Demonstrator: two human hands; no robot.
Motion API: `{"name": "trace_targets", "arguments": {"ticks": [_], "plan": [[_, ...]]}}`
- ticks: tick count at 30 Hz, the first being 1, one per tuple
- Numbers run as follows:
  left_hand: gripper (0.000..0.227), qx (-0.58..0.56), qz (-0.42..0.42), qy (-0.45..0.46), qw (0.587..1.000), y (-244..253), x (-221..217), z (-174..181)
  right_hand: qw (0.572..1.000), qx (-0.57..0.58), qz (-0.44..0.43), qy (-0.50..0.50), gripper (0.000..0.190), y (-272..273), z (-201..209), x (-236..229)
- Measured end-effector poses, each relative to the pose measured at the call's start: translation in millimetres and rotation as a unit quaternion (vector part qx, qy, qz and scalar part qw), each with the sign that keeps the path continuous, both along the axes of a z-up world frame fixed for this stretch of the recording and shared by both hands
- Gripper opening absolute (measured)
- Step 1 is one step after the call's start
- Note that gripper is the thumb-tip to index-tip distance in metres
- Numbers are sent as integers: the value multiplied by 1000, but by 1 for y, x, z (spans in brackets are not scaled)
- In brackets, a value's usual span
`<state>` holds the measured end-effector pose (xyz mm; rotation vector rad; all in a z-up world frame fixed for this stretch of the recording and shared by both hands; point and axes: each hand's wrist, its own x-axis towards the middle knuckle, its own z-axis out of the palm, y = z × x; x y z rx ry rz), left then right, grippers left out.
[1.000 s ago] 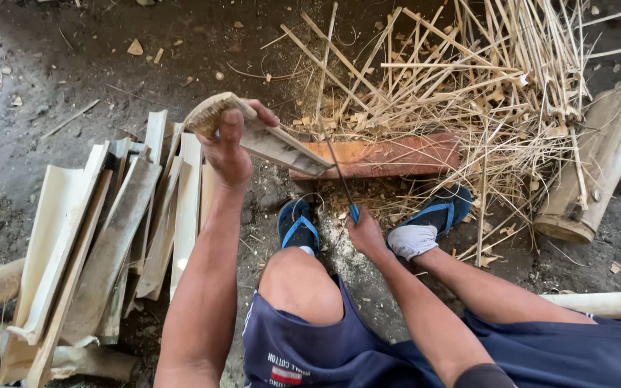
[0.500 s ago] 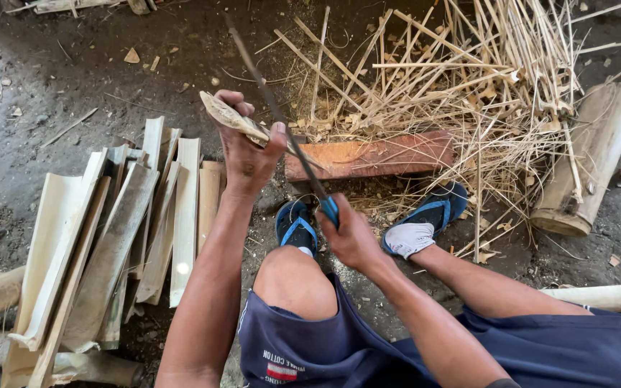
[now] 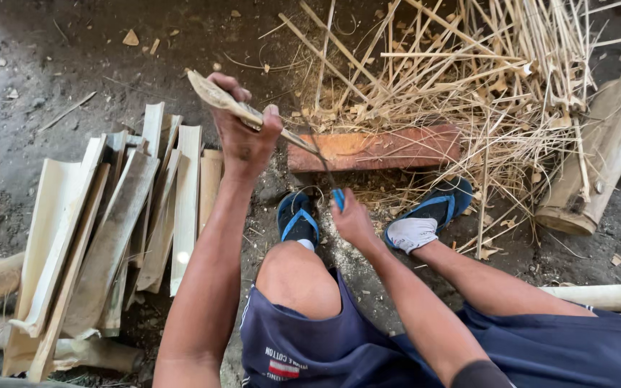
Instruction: The person uses a knife to split bamboo strips into thinner slats. They hold the bamboo against a wooden block and repeatedly push the knife through the material, separating it into smaller pieces.
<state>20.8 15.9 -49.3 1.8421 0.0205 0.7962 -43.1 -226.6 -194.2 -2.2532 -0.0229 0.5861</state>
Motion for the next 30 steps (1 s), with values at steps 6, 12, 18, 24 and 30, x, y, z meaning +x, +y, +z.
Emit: {"name": "trace_targets", "arguments": {"ticks": [6,12,18,24,30], "plan": [[68,-122,-28,96,987,-8,8,15,997,-34,-20,66,28,-25,-67,14],[94,-123,44,9,991,-37,11,-17,996,74,-24,-33,23,8,54,3],[84,-146,50,-62,986,-37,18,-28,980,138,-19,-140,19,36,105,0],[91,-213,60,-61,973,-22,9,-19,990,108,-3,-93,23,33,88,9],[100,-156,91,-22,983,-13,8,-27,996,18,-92,0,34,7,-64,17]]}}
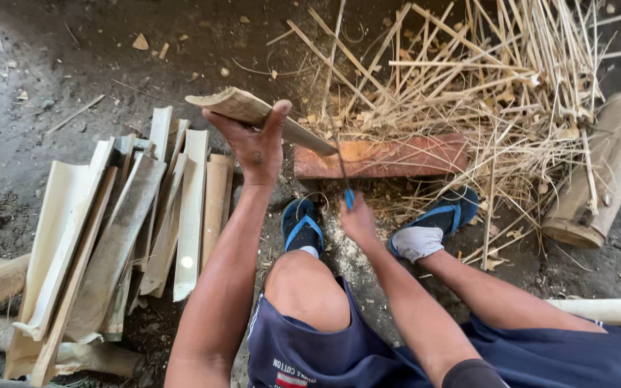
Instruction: The person uses a knife to split bamboo strips into thinner slats. They hold the bamboo against a wooden block and repeatedly push the knife through the material, separating it into smaller pieces.
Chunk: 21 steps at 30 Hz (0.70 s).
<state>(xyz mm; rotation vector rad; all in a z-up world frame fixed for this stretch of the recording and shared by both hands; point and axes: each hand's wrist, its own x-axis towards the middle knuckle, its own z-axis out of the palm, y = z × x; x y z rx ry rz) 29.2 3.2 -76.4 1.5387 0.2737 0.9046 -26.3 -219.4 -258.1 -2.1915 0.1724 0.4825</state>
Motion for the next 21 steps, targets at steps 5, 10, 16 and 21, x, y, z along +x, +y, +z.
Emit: {"name": "trace_targets", "arguments": {"ticks": [5,10,16,21], "plan": [[114,9,-40,54,998,-4,-1,-30,997,-51,44,-27,34,-58,-87,-9],[70,-257,-198,10,946,-2,1,-70,998,-31,49,-21,34,-76,-82,-36],[60,152,-70,234,958,-11,-12,-37,994,8,-5,108,33,-68,-55,-44],[96,257,-51,226,938,-11,-34,-13,995,-78,58,-25,34,-63,-41,-41]]}}
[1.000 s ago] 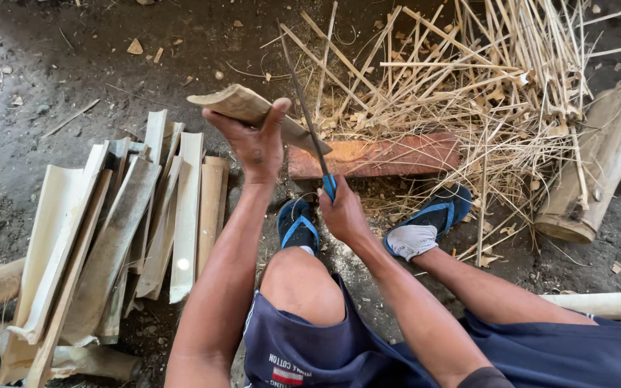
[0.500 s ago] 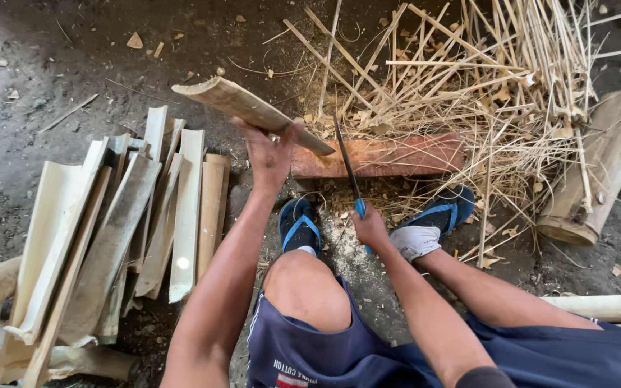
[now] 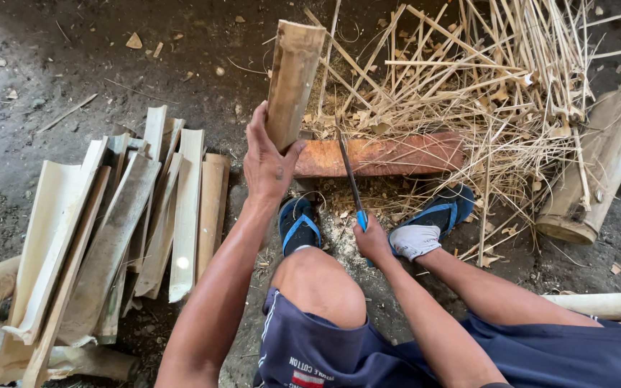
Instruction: The person uses a knife to split bamboo strips into thinner slats. They hold the bamboo against a wooden block and repeatedly push the knife through the material, separating it into smaller pieces.
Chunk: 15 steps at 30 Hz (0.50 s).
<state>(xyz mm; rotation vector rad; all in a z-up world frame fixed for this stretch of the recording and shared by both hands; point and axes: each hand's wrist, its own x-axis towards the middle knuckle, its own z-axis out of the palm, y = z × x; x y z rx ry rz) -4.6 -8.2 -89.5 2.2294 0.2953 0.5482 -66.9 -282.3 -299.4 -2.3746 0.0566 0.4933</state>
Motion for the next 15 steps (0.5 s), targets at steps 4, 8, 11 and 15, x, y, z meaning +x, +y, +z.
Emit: {"name": "trace_targets", "arguments": {"ticks": [4,8,11,15], "plan": [[110,29,-10,65,997,3,-8,-8,991,5,-51,122,38,12,34,4],[99,54,-49,123,990,8,-18,-42,996,20,-31,79,38,21,52,4],[75,50,-128,161,977,13,-28,-92,994,17,-35,97,35,23,54,7],[49,-149,-192,320,916,11,-42,-140,1000,0,-5,25,30,27,48,10]]}}
